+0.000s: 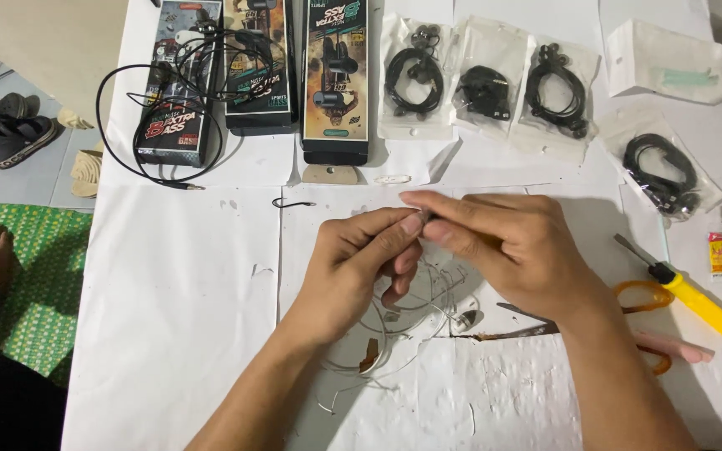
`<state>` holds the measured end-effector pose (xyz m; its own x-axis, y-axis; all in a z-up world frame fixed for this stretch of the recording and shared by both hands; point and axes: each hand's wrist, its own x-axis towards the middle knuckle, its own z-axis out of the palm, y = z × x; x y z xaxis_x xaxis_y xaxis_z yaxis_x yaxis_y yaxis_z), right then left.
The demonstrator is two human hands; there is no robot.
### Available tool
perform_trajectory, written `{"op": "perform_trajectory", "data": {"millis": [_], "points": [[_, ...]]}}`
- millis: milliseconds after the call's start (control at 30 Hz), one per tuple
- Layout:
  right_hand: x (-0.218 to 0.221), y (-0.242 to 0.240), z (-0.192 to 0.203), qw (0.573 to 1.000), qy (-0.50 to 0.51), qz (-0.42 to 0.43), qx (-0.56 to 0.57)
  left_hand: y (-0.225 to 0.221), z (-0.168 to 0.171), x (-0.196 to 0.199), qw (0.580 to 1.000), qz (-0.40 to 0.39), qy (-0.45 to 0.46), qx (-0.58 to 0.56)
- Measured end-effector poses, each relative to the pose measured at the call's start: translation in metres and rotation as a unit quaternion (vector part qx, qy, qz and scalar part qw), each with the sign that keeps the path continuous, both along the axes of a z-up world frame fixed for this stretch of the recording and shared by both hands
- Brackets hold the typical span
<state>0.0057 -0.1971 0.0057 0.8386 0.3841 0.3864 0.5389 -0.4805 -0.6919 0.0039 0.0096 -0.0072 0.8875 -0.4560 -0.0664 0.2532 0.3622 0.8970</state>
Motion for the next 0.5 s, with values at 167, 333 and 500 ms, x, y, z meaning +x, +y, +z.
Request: {"op": "perform_trajectory", "data": {"millis": [167,333,500], "points": [[0.001,-0.011,0.006,0.993,0.023,-0.109,0.037,-0.006,-0.002,-0.002,0.999,-0.025,-0.031,0.035],[0.003,-0.007,0.006,0.989,0.014,-0.144,-0.027,-0.005,-0.018,0.011,0.992,0.066,-0.083,0.072],[0.003,-0.012,-0.002,0.954,-0.108,-0.209,-0.188,0.012,-0.015,0.027,0.976,0.169,-0.127,0.047]]}}
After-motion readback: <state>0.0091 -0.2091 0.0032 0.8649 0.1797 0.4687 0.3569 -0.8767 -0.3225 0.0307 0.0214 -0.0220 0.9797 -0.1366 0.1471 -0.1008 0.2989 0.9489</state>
